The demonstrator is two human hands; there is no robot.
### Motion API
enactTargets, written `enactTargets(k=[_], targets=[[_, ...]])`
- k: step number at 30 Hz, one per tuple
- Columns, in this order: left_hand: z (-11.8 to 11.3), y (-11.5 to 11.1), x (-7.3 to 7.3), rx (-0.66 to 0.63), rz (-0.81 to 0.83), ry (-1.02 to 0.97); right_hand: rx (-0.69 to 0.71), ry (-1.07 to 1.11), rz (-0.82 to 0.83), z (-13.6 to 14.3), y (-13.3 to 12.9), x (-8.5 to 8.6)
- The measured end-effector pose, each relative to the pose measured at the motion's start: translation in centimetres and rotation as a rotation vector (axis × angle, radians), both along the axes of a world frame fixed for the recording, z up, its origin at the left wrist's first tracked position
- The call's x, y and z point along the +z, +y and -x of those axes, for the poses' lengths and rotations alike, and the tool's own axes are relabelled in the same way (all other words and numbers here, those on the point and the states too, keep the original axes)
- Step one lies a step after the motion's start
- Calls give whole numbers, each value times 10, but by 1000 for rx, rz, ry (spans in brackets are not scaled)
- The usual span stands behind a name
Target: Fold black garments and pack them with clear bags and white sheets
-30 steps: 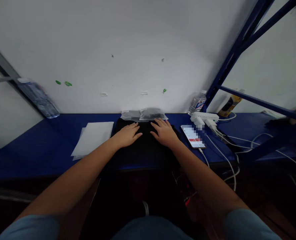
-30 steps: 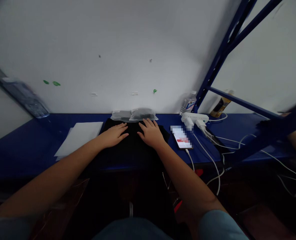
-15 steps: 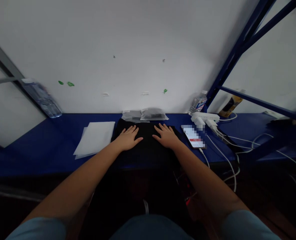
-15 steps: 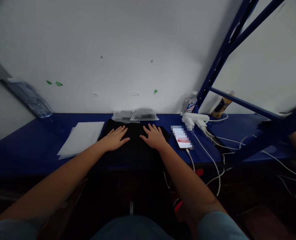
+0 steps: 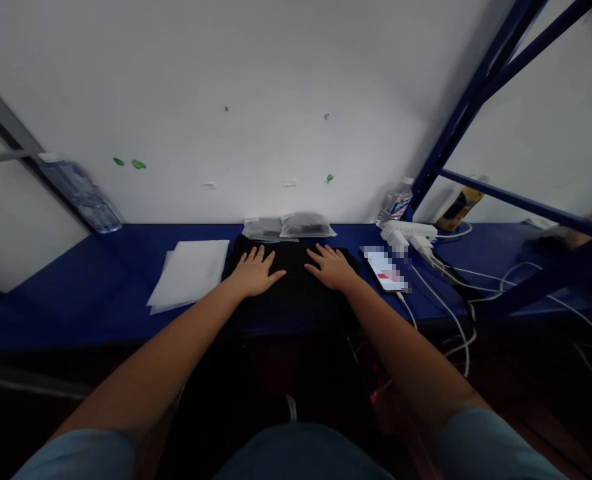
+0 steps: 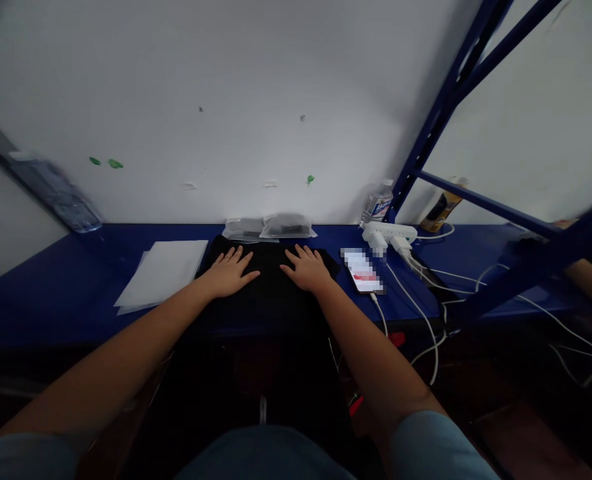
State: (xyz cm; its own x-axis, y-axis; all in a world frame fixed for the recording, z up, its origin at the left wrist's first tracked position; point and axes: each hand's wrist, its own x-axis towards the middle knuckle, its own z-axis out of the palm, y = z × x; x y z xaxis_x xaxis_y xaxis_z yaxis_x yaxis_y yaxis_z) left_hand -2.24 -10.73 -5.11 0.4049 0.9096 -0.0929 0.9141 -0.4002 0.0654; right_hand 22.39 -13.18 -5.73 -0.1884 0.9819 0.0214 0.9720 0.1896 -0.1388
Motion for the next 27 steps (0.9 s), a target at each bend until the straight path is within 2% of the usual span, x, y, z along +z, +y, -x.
enactTargets(k=[8, 22, 27], targets=[[-2, -1, 0, 37, 22, -8, -3, -10, 1, 0, 2, -5], [5, 1, 1, 51, -53, -42, -8, -21, 20, -1, 3, -4], [6, 3, 0, 70, -8, -34, -7, -19, 13, -2, 4, -5]])
